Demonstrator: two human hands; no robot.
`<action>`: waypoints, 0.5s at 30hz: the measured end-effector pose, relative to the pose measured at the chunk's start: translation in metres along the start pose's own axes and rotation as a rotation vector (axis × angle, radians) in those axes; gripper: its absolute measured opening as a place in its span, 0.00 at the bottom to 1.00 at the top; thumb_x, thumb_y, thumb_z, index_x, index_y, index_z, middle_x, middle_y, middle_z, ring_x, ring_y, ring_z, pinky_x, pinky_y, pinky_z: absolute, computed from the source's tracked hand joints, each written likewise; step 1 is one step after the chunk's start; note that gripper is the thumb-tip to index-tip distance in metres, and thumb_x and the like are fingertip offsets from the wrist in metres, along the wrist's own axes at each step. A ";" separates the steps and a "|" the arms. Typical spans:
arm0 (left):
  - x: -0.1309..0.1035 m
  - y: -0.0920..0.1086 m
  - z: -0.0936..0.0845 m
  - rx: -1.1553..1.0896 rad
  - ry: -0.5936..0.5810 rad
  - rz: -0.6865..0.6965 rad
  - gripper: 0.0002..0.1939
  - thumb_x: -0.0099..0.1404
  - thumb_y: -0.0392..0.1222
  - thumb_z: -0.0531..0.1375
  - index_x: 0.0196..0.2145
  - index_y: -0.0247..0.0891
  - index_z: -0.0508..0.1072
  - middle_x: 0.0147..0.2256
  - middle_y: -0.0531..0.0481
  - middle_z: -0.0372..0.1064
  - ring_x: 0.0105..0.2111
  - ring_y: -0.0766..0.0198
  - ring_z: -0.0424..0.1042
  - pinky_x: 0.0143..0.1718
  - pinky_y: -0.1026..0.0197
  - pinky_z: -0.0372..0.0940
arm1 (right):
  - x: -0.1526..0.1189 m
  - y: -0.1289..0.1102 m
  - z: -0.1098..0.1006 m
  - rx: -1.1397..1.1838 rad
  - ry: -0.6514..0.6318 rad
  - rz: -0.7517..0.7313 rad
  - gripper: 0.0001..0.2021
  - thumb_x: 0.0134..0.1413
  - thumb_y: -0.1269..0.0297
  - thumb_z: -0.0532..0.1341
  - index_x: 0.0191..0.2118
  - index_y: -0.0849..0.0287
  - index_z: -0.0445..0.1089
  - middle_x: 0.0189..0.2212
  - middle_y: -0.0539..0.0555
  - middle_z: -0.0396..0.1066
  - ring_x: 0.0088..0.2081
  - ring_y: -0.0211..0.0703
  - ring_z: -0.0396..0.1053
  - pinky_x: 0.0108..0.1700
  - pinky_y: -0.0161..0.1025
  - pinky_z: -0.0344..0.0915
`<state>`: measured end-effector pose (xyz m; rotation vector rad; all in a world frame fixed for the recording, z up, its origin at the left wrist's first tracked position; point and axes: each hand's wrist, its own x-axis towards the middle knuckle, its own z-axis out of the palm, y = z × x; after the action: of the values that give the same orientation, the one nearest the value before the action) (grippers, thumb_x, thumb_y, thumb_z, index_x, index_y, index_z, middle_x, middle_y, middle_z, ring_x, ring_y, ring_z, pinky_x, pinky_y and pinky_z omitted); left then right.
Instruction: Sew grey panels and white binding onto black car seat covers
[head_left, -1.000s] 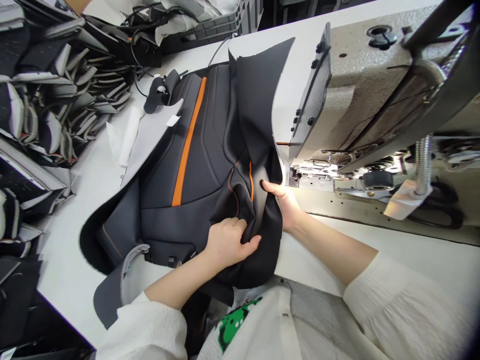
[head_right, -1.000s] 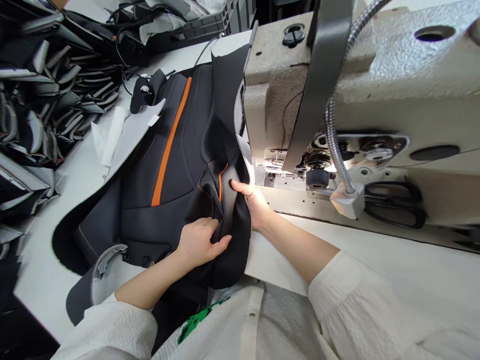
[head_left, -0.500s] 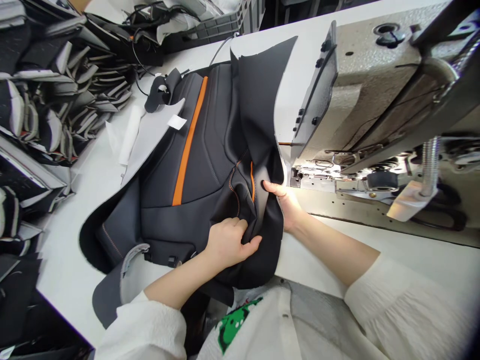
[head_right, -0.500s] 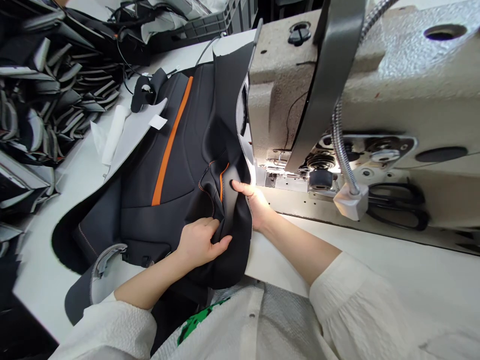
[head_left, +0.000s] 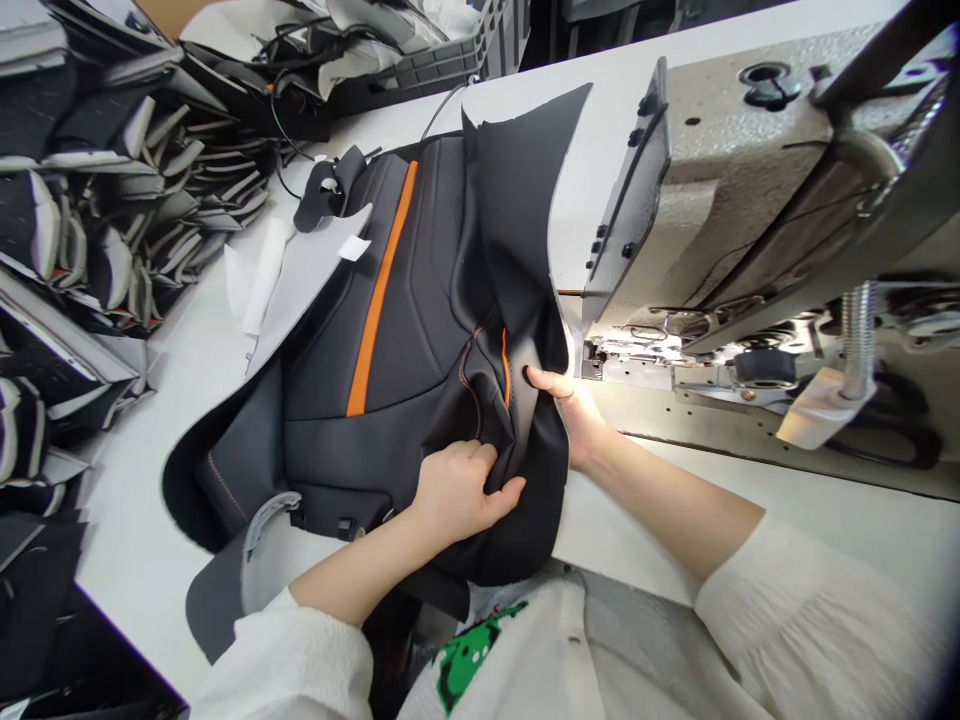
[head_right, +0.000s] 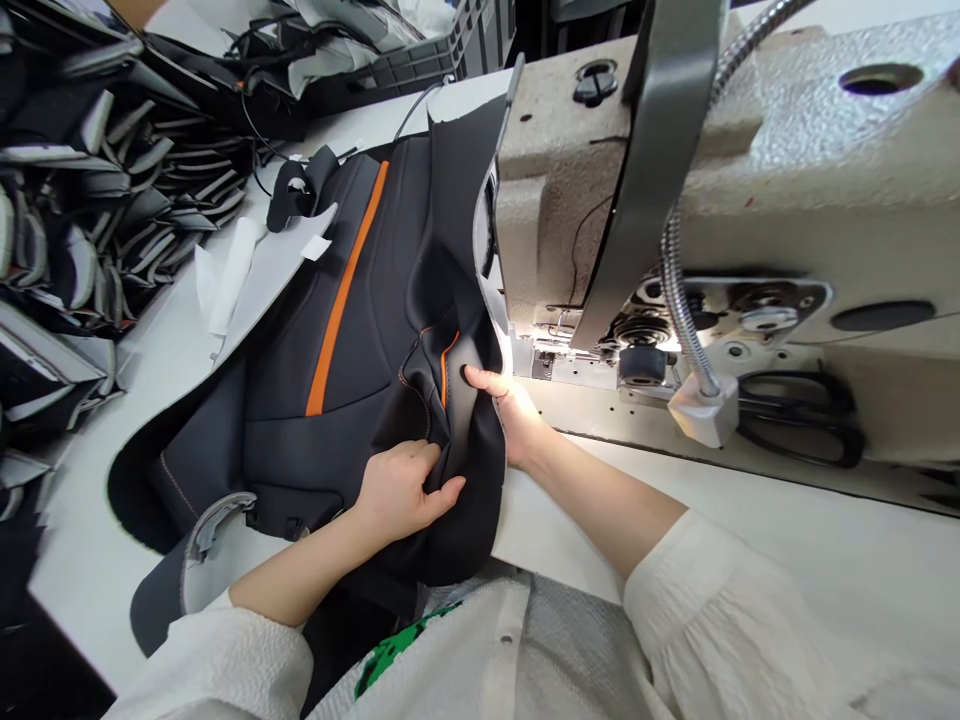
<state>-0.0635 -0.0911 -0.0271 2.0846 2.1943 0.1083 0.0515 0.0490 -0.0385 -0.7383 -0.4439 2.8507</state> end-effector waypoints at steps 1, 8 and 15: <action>0.000 0.000 0.000 -0.001 -0.001 0.006 0.18 0.61 0.54 0.54 0.24 0.38 0.66 0.23 0.49 0.66 0.27 0.60 0.68 0.23 0.61 0.53 | 0.000 0.000 0.000 0.007 0.005 -0.001 0.15 0.44 0.55 0.60 0.36 0.58 0.71 0.32 0.55 0.75 0.44 0.56 0.71 0.52 0.53 0.65; 0.003 -0.002 -0.001 -0.032 -0.058 0.045 0.18 0.67 0.46 0.45 0.29 0.36 0.69 0.27 0.45 0.69 0.28 0.58 0.69 0.27 0.60 0.59 | 0.001 -0.001 -0.001 -0.069 0.063 -0.048 0.12 0.49 0.56 0.61 0.35 0.58 0.72 0.30 0.55 0.75 0.39 0.54 0.73 0.48 0.51 0.69; -0.039 -0.026 -0.021 -0.779 -0.199 -0.162 0.20 0.68 0.49 0.46 0.28 0.34 0.70 0.30 0.44 0.70 0.32 0.58 0.69 0.36 0.57 0.64 | -0.010 0.008 -0.003 -0.360 -0.215 -0.188 0.23 0.41 0.55 0.70 0.44 0.57 0.70 0.40 0.56 0.74 0.43 0.51 0.71 0.47 0.46 0.68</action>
<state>-0.0900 -0.1310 -0.0079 1.4146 1.7798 0.6012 0.0612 0.0401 -0.0385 -0.4111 -1.0191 2.7102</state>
